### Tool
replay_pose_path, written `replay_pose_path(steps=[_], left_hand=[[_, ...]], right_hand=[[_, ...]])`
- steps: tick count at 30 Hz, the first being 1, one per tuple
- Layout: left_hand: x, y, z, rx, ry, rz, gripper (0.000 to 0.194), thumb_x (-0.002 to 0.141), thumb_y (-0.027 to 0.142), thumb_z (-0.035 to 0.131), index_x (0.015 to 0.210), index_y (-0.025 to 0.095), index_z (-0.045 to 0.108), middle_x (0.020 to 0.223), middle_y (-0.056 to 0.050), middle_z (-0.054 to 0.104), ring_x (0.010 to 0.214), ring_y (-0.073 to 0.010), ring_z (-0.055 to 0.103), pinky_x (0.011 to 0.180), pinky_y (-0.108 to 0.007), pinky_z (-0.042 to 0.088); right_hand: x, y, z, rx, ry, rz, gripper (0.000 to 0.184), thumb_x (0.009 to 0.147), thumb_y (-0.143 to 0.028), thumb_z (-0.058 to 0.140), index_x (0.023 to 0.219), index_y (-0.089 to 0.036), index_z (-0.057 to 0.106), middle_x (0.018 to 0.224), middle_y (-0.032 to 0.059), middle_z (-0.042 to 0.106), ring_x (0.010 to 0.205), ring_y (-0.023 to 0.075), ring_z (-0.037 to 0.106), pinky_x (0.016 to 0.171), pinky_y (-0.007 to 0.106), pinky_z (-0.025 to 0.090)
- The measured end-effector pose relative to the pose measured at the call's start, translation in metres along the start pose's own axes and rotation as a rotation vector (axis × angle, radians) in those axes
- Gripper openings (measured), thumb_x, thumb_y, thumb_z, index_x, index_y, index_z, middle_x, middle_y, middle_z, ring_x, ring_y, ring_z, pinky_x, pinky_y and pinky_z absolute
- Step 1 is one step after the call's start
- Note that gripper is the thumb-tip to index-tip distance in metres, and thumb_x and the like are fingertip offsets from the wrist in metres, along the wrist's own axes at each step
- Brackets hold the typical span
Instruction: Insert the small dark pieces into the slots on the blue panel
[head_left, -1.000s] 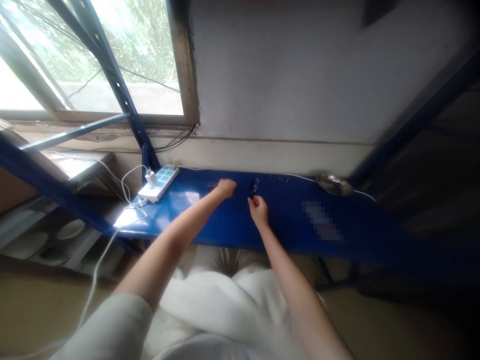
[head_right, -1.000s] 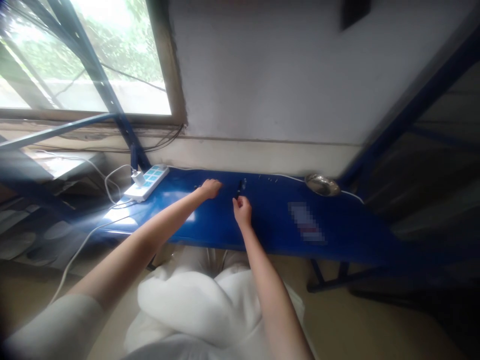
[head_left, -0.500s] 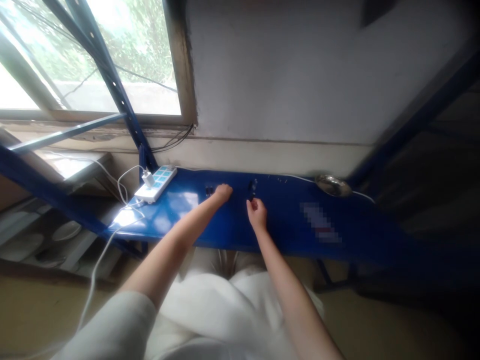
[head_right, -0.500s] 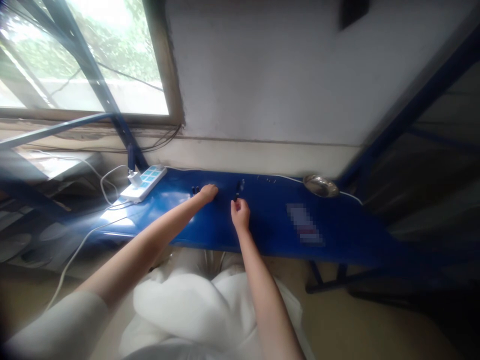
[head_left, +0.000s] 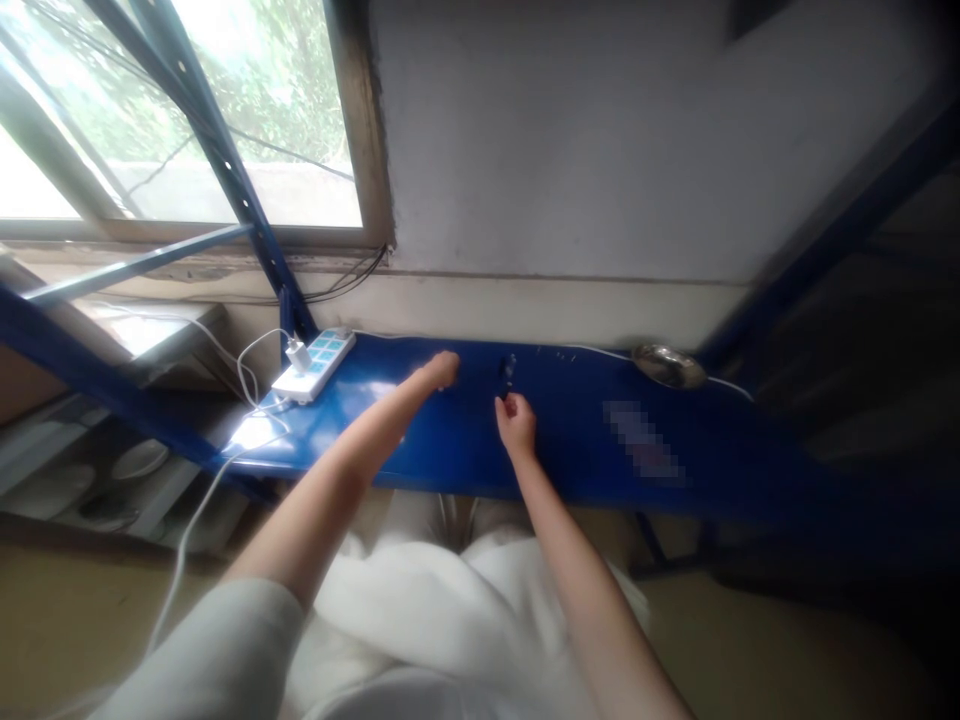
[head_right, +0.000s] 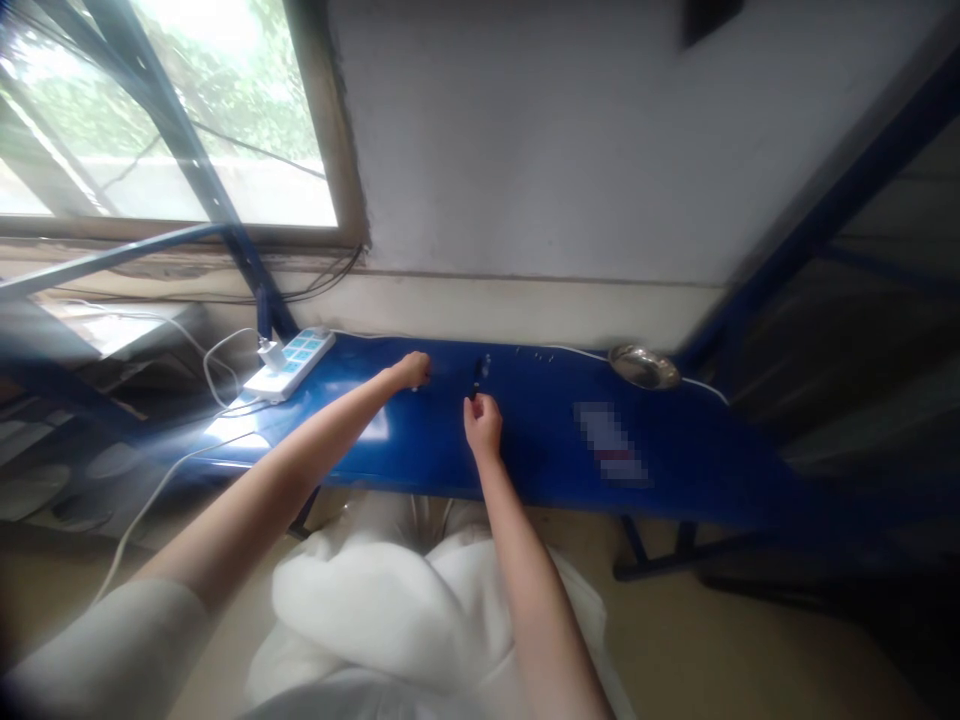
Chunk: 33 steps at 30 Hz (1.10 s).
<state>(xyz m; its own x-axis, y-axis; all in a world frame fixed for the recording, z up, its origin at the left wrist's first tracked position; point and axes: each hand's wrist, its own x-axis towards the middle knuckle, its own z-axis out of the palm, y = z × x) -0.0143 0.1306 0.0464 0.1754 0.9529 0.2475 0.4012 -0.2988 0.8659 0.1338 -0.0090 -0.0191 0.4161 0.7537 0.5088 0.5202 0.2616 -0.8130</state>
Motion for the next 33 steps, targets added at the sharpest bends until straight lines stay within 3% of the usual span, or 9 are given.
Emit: replay_pose_path(steps=[7,15,19,23,33], left_hand=[[-0.001,0.016,-0.018,0.43,-0.329,-0.003,0.028,0.041,-0.002,0.06,0.032,0.019,0.045,0.038,-0.002,0.046,0.07,-0.0242,0.06,0.07,-0.028,0.045],[-0.007,0.035,-0.034,0.719,-0.517,0.032,0.017,0.051,-0.001,0.056,0.054,0.012,0.065,0.06,-0.007,0.064,0.075,-0.0218,0.059,0.074,-0.03,0.044],[-0.01,0.041,-0.038,0.836,-0.551,0.049,0.026,0.056,0.001,0.056,0.075,0.011,0.07,0.084,-0.012,0.068,0.08,-0.022,0.06,0.072,-0.028,0.044],[-0.012,0.046,-0.042,0.93,-0.558,0.043,0.031,0.061,0.005,0.057,0.088,0.013,0.07,0.094,-0.012,0.067,0.081,-0.0216,0.06,0.07,-0.027,0.044],[-0.014,0.055,-0.046,1.096,-0.603,0.114,0.029,0.064,0.008,0.058,0.09,0.016,0.069,0.095,-0.011,0.067,0.087,-0.0215,0.06,0.077,-0.029,0.043]], right_hand=[[0.0,0.002,0.0,-0.023,0.001,-0.007,0.029,0.077,-0.043,0.049,0.082,-0.016,0.058,0.074,0.0066,0.061,0.066,0.0165,0.055,0.065,0.031,0.047],[0.0,0.0,-0.001,-0.044,-0.004,0.007,0.029,0.077,-0.043,0.049,0.082,-0.015,0.057,0.074,0.007,0.061,0.066,0.0164,0.056,0.066,0.03,0.046],[0.0,-0.001,-0.001,-0.037,-0.014,0.008,0.028,0.078,-0.042,0.049,0.082,-0.016,0.057,0.075,0.0073,0.061,0.067,0.0165,0.056,0.066,0.03,0.046],[0.0,-0.001,-0.001,-0.046,-0.012,0.007,0.028,0.078,-0.042,0.049,0.082,-0.016,0.057,0.075,0.007,0.061,0.067,0.0164,0.056,0.065,0.029,0.046],[-0.001,0.001,0.0,-0.054,-0.008,0.018,0.029,0.078,-0.043,0.049,0.084,-0.016,0.057,0.075,0.0072,0.061,0.066,0.0167,0.056,0.066,0.03,0.046]])
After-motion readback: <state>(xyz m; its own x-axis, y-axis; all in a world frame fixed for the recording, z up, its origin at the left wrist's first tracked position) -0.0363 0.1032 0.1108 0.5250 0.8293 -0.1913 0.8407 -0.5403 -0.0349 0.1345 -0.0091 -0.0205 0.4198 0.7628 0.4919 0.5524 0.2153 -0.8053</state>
